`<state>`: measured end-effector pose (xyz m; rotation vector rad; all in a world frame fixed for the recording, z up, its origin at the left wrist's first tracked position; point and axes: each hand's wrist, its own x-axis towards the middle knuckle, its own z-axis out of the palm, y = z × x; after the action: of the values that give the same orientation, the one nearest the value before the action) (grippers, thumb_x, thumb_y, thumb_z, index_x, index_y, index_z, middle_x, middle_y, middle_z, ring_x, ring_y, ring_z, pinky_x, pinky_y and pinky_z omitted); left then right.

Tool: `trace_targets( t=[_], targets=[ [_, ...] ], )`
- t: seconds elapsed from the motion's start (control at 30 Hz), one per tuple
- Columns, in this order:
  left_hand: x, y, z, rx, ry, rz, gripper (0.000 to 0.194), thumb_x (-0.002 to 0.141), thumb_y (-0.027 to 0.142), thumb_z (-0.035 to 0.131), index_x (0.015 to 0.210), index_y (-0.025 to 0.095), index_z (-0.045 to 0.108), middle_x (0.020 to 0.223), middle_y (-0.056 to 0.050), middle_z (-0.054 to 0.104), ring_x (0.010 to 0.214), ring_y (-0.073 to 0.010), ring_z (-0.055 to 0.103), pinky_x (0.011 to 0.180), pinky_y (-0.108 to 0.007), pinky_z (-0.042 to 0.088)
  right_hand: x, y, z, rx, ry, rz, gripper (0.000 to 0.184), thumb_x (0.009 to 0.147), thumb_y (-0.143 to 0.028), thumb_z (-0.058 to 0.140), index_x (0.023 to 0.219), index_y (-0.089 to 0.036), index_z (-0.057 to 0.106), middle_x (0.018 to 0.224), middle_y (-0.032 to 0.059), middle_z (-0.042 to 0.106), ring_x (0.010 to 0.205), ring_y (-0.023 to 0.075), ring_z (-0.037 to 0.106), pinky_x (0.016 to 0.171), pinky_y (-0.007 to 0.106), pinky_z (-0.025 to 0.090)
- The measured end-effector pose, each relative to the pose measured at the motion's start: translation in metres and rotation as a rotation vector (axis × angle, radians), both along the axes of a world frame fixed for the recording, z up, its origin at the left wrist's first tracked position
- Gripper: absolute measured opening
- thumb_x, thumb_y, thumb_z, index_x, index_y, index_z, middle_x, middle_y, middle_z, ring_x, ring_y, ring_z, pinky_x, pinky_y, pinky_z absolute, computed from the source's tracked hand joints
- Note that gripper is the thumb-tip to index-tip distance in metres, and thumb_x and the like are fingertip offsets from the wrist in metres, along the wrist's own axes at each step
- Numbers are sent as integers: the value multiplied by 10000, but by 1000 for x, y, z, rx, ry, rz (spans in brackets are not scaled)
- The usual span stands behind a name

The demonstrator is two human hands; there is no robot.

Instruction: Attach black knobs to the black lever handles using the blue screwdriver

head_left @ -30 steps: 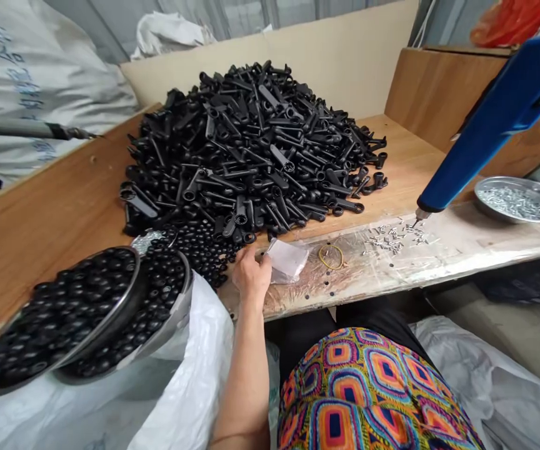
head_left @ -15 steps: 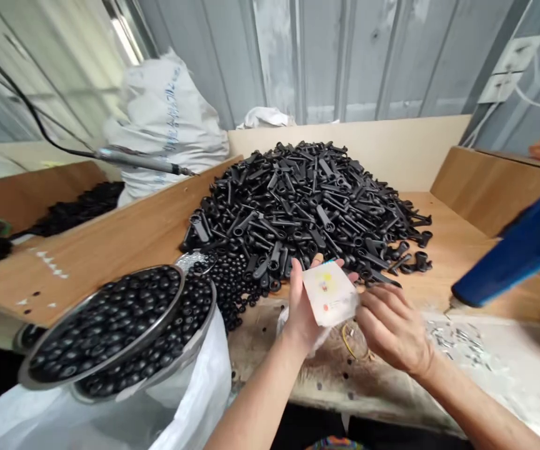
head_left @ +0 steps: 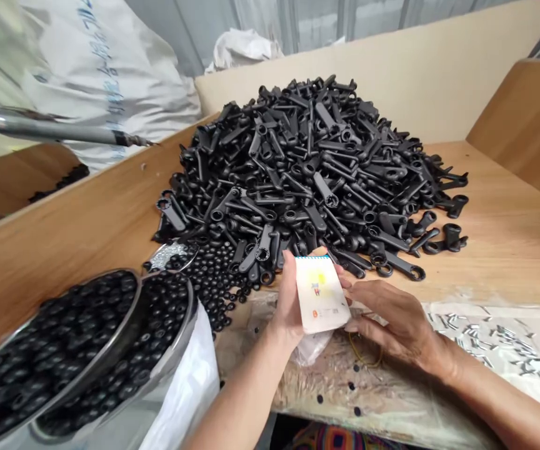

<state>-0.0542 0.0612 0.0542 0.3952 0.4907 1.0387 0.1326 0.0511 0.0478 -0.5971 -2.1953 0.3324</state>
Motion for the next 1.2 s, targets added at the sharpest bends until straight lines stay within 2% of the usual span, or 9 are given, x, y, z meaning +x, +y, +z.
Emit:
trace_targets(
  t=[0.13, 0.27, 0.4, 0.5, 0.7, 0.83, 0.93, 1.03, 1.2],
  targets=[
    [11, -6, 1, -76, 97, 63, 602, 730, 716, 434, 1057, 220, 530, 825, -61, 652, 686, -226, 636, 596, -338, 478, 3, -10, 0, -57, 33, -19, 497, 773, -302, 660, 1215, -140, 500, 1123, 138, 598, 1039, 231, 563, 844, 372, 504],
    [23, -11, -1, -167, 193, 91, 630, 651, 684, 580, 1053, 202, 527, 711, -8, 594, 570, -144, 574, 548, -255, 428, -3, -18, 0, 64, 17, -7, 490, 772, -317, 659, 1177, -79, 517, 1078, 175, 587, 1032, 264, 547, 833, 410, 506],
    [27, -15, -6, -217, 239, 45, 636, 572, 617, 696, 1031, 206, 537, 702, 26, 559, 511, -100, 519, 492, -228, 383, -5, -22, 0, 151, -49, -24, 463, 798, -311, 629, 1186, -87, 510, 1092, 186, 579, 992, 261, 570, 776, 393, 526],
    [25, -16, -8, -185, 242, 14, 655, 575, 648, 668, 1032, 197, 535, 722, 9, 563, 534, -120, 535, 490, -241, 388, -2, -23, 2, 159, -47, -24, 434, 819, -271, 602, 1203, -97, 496, 1101, 187, 578, 960, 249, 593, 743, 371, 534],
    [19, -13, -5, -54, 252, 39, 562, 685, 609, 604, 1087, 232, 497, 802, -21, 596, 681, -169, 599, 620, -289, 456, 5, -21, 9, -62, 61, 21, 410, 807, -267, 619, 1184, -142, 516, 1071, 127, 611, 950, 204, 611, 753, 287, 530],
    [17, -10, -4, -36, 299, 16, 568, 687, 608, 600, 1102, 235, 496, 783, -10, 600, 619, -152, 592, 575, -280, 471, 10, -21, 18, -66, 55, 6, 359, 830, -227, 575, 1180, -171, 519, 1058, 103, 627, 959, 198, 613, 752, 255, 530],
    [15, -10, -5, -48, 425, -31, 584, 703, 657, 536, 1091, 220, 513, 670, -8, 603, 485, -141, 557, 448, -252, 433, 17, -21, 21, -16, 59, -65, 390, 839, -87, 489, 1213, -197, 503, 1126, 103, 600, 1031, 196, 585, 818, 267, 512],
    [15, -10, -7, -55, 557, -112, 604, 725, 699, 450, 975, 163, 572, 559, -17, 585, 387, -123, 514, 377, -224, 384, 23, -16, 20, 27, 81, -196, 420, 823, -17, 442, 1189, -205, 527, 1154, 104, 579, 1034, 196, 578, 847, 297, 494],
    [18, -13, -5, -63, 659, -160, 560, 723, 662, 484, 928, 148, 566, 560, -24, 602, 371, -107, 511, 346, -193, 359, 30, -5, 16, 8, -74, -352, 298, 789, -16, 425, 983, -147, 611, 909, 88, 650, 840, 191, 616, 715, 288, 486]
  ],
)
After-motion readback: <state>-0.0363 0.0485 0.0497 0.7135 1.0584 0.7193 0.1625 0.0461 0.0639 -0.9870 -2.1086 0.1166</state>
